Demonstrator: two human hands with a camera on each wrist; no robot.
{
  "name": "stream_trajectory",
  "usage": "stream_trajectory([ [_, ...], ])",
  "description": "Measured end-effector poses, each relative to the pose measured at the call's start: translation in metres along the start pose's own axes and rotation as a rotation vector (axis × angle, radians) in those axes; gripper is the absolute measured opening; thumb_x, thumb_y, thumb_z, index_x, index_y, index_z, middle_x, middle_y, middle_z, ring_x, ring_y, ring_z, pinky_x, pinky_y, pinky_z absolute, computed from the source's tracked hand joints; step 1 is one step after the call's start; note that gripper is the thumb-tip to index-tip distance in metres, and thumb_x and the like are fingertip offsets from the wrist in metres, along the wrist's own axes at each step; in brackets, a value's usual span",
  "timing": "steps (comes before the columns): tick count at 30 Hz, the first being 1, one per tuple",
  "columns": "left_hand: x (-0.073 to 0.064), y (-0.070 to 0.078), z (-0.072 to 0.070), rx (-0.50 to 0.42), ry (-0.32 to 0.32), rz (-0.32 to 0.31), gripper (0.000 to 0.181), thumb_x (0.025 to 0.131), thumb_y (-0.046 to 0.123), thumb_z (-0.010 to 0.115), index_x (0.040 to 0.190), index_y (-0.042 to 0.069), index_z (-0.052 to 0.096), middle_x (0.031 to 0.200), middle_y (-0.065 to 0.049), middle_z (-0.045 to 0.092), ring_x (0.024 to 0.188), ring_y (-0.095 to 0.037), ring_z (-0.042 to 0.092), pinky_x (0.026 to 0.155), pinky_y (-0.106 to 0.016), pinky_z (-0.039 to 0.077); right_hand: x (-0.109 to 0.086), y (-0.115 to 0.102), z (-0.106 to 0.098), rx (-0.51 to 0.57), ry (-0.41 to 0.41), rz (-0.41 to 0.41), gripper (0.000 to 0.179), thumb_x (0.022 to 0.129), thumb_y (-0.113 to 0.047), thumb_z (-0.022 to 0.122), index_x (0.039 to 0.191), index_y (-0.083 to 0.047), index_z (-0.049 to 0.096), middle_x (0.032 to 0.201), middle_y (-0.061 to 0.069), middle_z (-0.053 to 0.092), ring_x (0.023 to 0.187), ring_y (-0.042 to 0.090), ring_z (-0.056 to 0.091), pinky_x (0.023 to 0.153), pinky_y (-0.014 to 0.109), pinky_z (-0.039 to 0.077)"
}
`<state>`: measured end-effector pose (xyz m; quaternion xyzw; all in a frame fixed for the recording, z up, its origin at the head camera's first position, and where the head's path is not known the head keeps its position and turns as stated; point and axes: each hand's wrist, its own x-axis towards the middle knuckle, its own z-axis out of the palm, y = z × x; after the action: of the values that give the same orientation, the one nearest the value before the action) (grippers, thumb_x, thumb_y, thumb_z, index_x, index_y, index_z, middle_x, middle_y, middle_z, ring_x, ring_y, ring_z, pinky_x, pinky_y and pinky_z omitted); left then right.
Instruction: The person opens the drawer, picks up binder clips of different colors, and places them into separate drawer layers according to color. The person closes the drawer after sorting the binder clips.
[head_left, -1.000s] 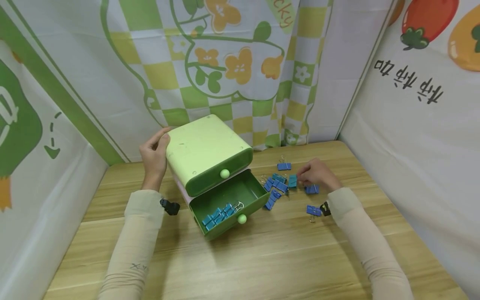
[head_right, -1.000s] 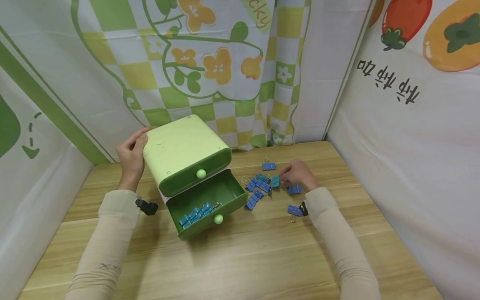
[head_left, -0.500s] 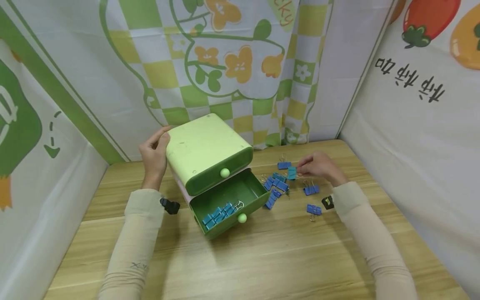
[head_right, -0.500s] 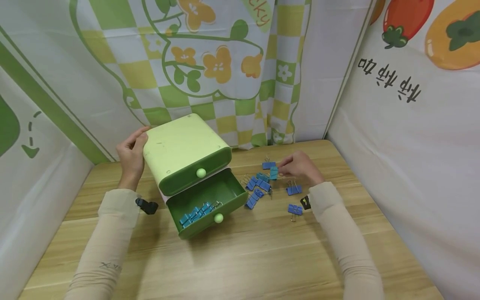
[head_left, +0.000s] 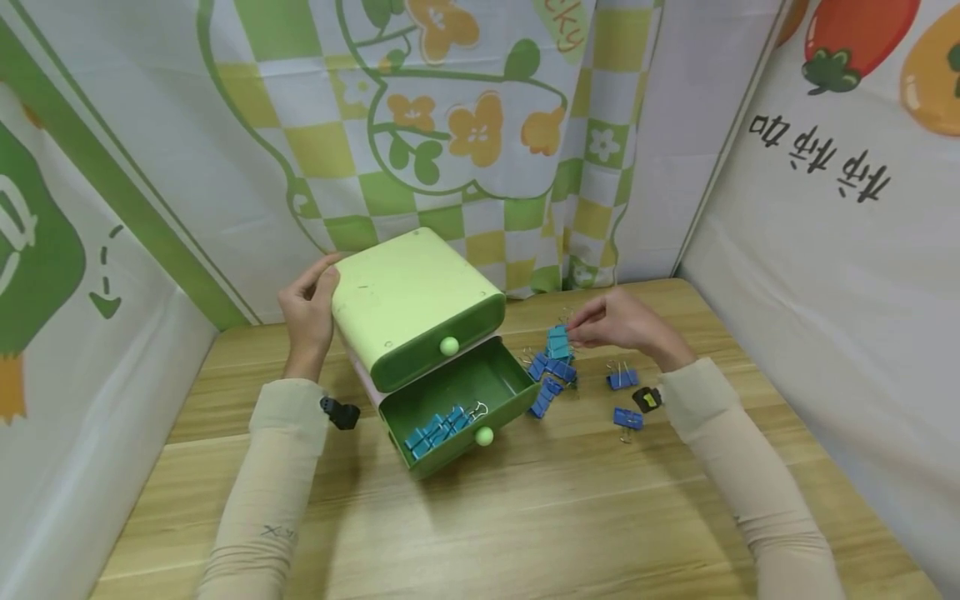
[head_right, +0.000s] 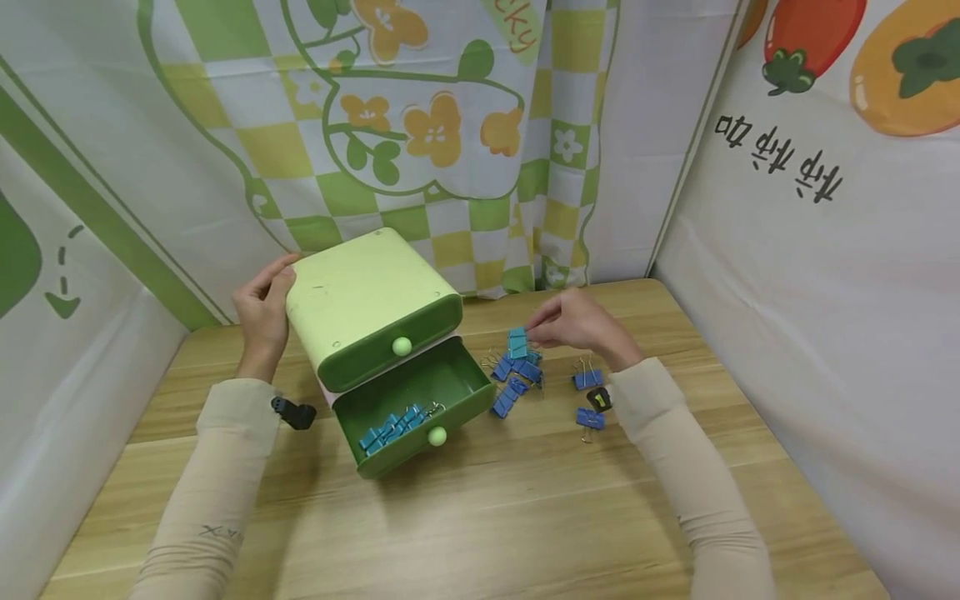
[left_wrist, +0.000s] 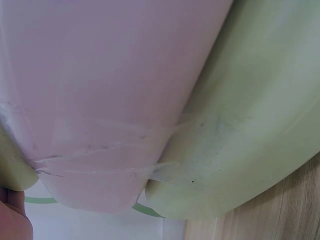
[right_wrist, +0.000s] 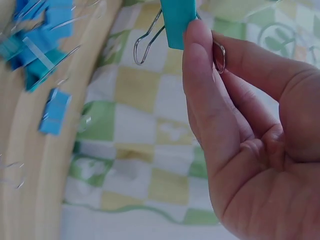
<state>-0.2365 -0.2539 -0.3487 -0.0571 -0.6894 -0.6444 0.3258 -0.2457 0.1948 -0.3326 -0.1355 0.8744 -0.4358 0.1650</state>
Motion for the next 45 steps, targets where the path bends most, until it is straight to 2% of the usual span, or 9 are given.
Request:
stream_trajectory([
  [6, 0.007, -0.022, -0.004, 0.015, 0.014, 0.001, 0.035, 0.105, 0.024, 0.062, 0.129, 0.002, 0.075, 0.081, 0.017, 0.075, 0.054, 0.0, 0.055, 0.052, -0.015, 0.046, -0.009, -0.026, 0.009, -0.062, -0.059, -0.089, 0.02, 0.098, -0.014, 0.077, 0.114, -0.003, 0.08, 0.107, 0.013, 0.081, 0.092, 0.019, 0.08, 0.084, 0.033, 0.065],
  [9, 0.005, -0.014, -0.003, 0.011, 0.013, 0.006, 0.035, 0.104, 0.023, 0.062, 0.128, 0.001, 0.075, 0.087, 0.016, 0.076, 0.056, 0.001, 0.057, 0.053, -0.014, 0.047, -0.012, -0.04, 0.015, -0.077, -0.086, -0.133, 0.018, 0.097, -0.013, 0.077, 0.112, -0.004, 0.08, 0.103, 0.013, 0.082, 0.088, 0.018, 0.079, 0.086, 0.038, 0.065],
  [13, 0.0, 0.003, 0.0, -0.007, 0.005, 0.007, 0.036, 0.104, 0.017, 0.06, 0.128, -0.007, 0.072, 0.087, 0.016, 0.076, 0.057, 0.002, 0.058, 0.055, -0.014, 0.048, -0.014, -0.056, 0.025, -0.114, -0.106, -0.177, 0.014, 0.096, -0.013, 0.078, 0.108, -0.007, 0.082, 0.099, 0.01, 0.083, 0.086, 0.016, 0.079, 0.085, 0.039, 0.065],
  [20, -0.002, 0.002, -0.002, -0.002, 0.004, -0.01, 0.037, 0.104, 0.018, 0.06, 0.129, -0.008, 0.071, 0.078, 0.016, 0.073, 0.056, 0.001, 0.055, 0.053, -0.014, 0.046, -0.008, -0.073, 0.05, -0.16, -0.135, -0.212, 0.009, 0.094, -0.01, 0.08, 0.102, -0.009, 0.083, 0.093, 0.004, 0.082, 0.085, 0.017, 0.079, 0.079, 0.032, 0.064],
  [27, 0.007, -0.023, -0.006, 0.01, 0.015, -0.012, 0.038, 0.105, 0.023, 0.062, 0.13, -0.002, 0.073, 0.085, 0.016, 0.075, 0.057, -0.001, 0.056, 0.054, -0.015, 0.046, -0.002, -0.082, 0.078, -0.226, -0.154, -0.254, 0.006, 0.092, -0.008, 0.08, 0.097, -0.01, 0.083, 0.086, -0.001, 0.082, 0.079, 0.012, 0.078, 0.077, 0.028, 0.063],
  [33, 0.011, -0.032, -0.007, 0.008, 0.027, 0.01, 0.035, 0.104, 0.026, 0.065, 0.127, 0.002, 0.076, 0.086, 0.014, 0.077, 0.057, -0.002, 0.058, 0.053, -0.015, 0.047, 0.001, -0.085, 0.095, -0.259, -0.187, -0.265, 0.006, 0.093, -0.008, 0.079, 0.097, -0.011, 0.084, 0.086, -0.003, 0.081, 0.084, 0.02, 0.08, 0.079, 0.028, 0.062],
  [39, 0.008, -0.021, -0.003, -0.026, 0.016, 0.02, 0.035, 0.104, 0.019, 0.063, 0.127, -0.005, 0.074, 0.095, 0.013, 0.078, 0.058, -0.001, 0.061, 0.055, -0.014, 0.049, 0.0, -0.088, 0.096, -0.237, -0.21, -0.252, 0.007, 0.093, -0.006, 0.079, 0.098, -0.011, 0.083, 0.087, -0.003, 0.081, 0.085, 0.021, 0.08, 0.078, 0.028, 0.063],
  [45, 0.0, -0.003, 0.0, -0.023, 0.01, 0.015, 0.035, 0.104, 0.015, 0.061, 0.128, -0.009, 0.072, 0.083, 0.016, 0.075, 0.056, 0.002, 0.056, 0.055, -0.013, 0.047, 0.002, -0.09, 0.091, -0.265, -0.164, -0.244, 0.006, 0.093, -0.006, 0.079, 0.097, -0.009, 0.083, 0.085, -0.002, 0.081, 0.086, 0.023, 0.08, 0.076, 0.027, 0.061],
])
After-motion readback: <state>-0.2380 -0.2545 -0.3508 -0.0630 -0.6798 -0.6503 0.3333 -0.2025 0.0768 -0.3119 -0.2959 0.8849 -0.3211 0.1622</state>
